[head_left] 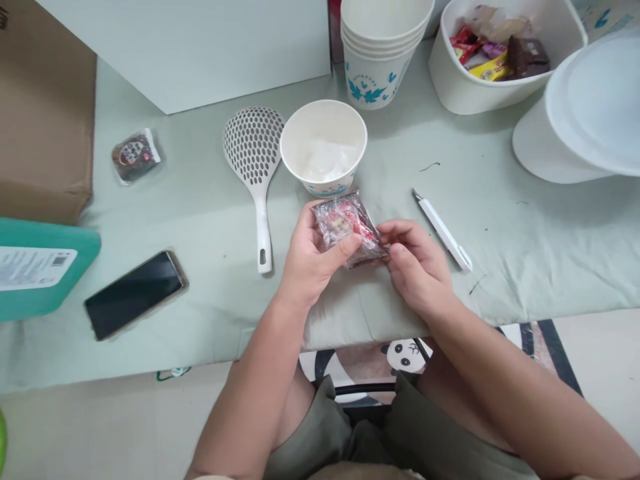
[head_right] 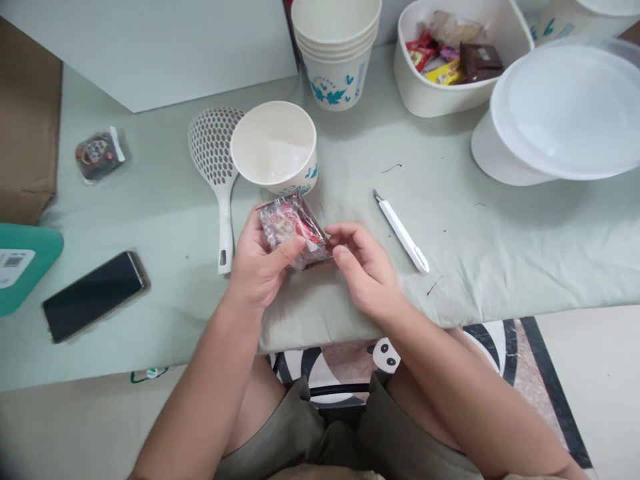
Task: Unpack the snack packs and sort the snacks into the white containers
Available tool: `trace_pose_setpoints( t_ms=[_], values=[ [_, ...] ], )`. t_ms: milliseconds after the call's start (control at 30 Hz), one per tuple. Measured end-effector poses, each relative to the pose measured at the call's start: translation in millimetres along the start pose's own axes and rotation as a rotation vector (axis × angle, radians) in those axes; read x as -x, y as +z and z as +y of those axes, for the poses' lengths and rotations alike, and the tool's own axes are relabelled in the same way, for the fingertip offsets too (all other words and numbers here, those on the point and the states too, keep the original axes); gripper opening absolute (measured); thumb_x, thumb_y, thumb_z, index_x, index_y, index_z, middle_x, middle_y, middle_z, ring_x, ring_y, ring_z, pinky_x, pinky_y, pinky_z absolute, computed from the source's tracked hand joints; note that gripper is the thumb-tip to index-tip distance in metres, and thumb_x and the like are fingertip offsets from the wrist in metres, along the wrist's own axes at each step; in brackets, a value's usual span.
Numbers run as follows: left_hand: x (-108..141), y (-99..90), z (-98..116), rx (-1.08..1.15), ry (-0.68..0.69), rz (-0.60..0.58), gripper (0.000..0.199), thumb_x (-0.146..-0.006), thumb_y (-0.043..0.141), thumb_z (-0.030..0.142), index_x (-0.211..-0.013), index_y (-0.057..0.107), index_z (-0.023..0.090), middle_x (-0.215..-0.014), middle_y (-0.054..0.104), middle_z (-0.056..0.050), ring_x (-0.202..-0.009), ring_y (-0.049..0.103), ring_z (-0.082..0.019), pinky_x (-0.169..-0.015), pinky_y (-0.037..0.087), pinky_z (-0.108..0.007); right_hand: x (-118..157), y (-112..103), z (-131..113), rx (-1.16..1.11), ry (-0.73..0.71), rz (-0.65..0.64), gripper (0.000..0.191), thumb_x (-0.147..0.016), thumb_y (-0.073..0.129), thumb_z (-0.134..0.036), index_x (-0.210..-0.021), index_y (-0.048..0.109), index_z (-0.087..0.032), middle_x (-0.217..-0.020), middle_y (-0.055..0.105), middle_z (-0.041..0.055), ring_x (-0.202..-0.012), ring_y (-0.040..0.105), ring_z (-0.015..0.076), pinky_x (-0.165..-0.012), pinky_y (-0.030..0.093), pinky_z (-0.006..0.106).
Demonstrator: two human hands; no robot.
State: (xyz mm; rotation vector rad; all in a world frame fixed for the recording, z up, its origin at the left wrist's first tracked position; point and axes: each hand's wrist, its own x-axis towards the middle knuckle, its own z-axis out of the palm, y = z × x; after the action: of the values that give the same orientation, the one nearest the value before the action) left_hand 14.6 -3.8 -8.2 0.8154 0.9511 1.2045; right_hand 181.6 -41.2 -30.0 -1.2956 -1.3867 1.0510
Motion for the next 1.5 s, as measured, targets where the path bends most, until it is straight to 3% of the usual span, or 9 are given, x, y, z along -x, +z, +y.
trace_pose_setpoints(
  t_ms=[133, 233, 367, 767, 967, 1067, 1200, 1333, 1500],
  values=[
    [-0.4, -5.4, 3.0, 0.073, -0.035, 0.040, 0.053, -0.071, 0.095, 0.035, -0.110, 0.062, 0.025, -0.106, 0.074, -0.004, -0.095, 0.073, -0.018, -0.087, 0.060, -0.030, 0.2, -28.3, -8.1, 0.352, -0.228, 0.266, 0.009, -0.094, 0.058, -0.027, -0.100, 0.065, -0.026, -0.086, 0.067, 0.0032, -0.080, 0.066, 0.0202, -0.076, 0.055, 0.038],
    [-0.7, -6.6, 6.4, 0.113, -0.058, 0.041, 0.053, -0.071, 0.095, 0.034, -0.110, 0.060, 0.026, -0.108, 0.074, -0.004, -0.098, 0.073, -0.018, -0.087, 0.060, -0.031, -6.6, -54.9, -3.6, 0.697, -0.158, 0.401, 0.011, -0.085, 0.062, -0.027, -0.095, 0.067, -0.024, -0.090, 0.069, 0.0062, -0.086, 0.067, 0.0247, -0.078, 0.055, 0.043],
    [-0.4, -5.6, 10.5, 0.150, -0.071, 0.031, 0.061, -0.069, 0.096, 0.032, -0.119, 0.062, 0.029, -0.109, 0.073, -0.004, -0.102, 0.074, -0.021, -0.087, 0.060, -0.033, -13.0, -70.6, 5.1, 0.892, -0.006, 0.337, 0.020, -0.081, 0.066, -0.035, -0.098, 0.070, -0.025, -0.096, 0.073, 0.0090, -0.088, 0.069, 0.0289, -0.083, 0.056, 0.049],
    [0.8, -12.9, 8.8, 0.104, -0.101, -0.054, 0.051, -0.082, 0.087, 0.036, -0.126, 0.061, 0.032, -0.100, 0.076, -0.003, -0.088, 0.076, -0.018, -0.079, 0.061, -0.030, 0.2, -74.2, -3.8, 1.095, -0.022, 0.118, 0.026, -0.079, 0.060, -0.031, -0.102, 0.070, -0.024, -0.101, 0.071, 0.0159, -0.096, 0.065, 0.0370, -0.088, 0.052, 0.055],
    [-0.5, -12.9, 5.7, 0.023, -0.071, -0.100, 0.048, -0.083, 0.086, 0.044, -0.123, 0.064, 0.029, -0.098, 0.078, -0.004, -0.088, 0.077, -0.020, -0.081, 0.063, -0.033, 3.6, -64.2, -7.1, 0.921, 0.113, 0.177, 0.016, -0.088, 0.059, -0.039, -0.098, 0.064, -0.027, -0.093, 0.073, 0.0105, -0.084, 0.069, 0.0314, -0.074, 0.051, 0.047],
    [-0.7, -12.3, 3.3, -0.035, -0.088, -0.148, 0.042, -0.082, 0.085, 0.049, -0.110, 0.070, 0.021, -0.107, 0.079, -0.008, -0.096, 0.077, -0.022, -0.086, 0.062, -0.031, 11.4, -48.1, -20.1, 0.413, 0.176, 0.243, 0.022, -0.095, 0.058, -0.049, -0.105, 0.054, -0.029, -0.072, 0.068, 0.0011, -0.054, 0.061, 0.0212, -0.053, 0.047, 0.036],
    [0.8, -8.5, 0.1, -0.170, -0.123, -0.292, 0.042, -0.087, 0.080, 0.050, -0.110, 0.070, 0.017, -0.111, 0.079, -0.010, -0.101, 0.076, -0.021, -0.087, 0.061, -0.029, 26.5, -22.6, -34.5, -0.206, 0.315, -0.044, 0.036, -0.098, 0.055, -0.062, -0.105, 0.050, -0.028, -0.058, 0.061, -0.0051, -0.037, 0.049, 0.0137, -0.034, 0.034, 0.026],
    [3.2, -3.7, -1.9, -0.301, -0.122, -0.397, 0.042, -0.091, 0.075, 0.050, -0.112, 0.068, 0.015, -0.110, 0.078, -0.010, -0.099, 0.074, -0.019, -0.086, 0.060, -0.027, 34.5, -10.7, -35.8, -0.320, 0.344, -0.204, 0.023, -0.099, 0.057, -0.046, -0.105, 0.057, -0.024, -0.061, 0.063, -0.0037, -0.044, 0.054, 0.0116, -0.041, 0.040, 0.025],
    [4.9, -2.1, -3.2, -0.317, -0.100, -0.437, 0.037, -0.096, 0.069, 0.046, -0.116, 0.065, 0.015, -0.114, 0.078, -0.011, -0.103, 0.074, -0.019, -0.089, 0.059, -0.028, 31.7, -14.1, -30.3, -0.352, 0.348, -0.138, 0.018, -0.100, 0.058, -0.037, -0.111, 0.060, -0.023, -0.066, 0.066, -0.0034, -0.048, 0.057, 0.0106, -0.044, 0.042, 0.023]
  ],
)
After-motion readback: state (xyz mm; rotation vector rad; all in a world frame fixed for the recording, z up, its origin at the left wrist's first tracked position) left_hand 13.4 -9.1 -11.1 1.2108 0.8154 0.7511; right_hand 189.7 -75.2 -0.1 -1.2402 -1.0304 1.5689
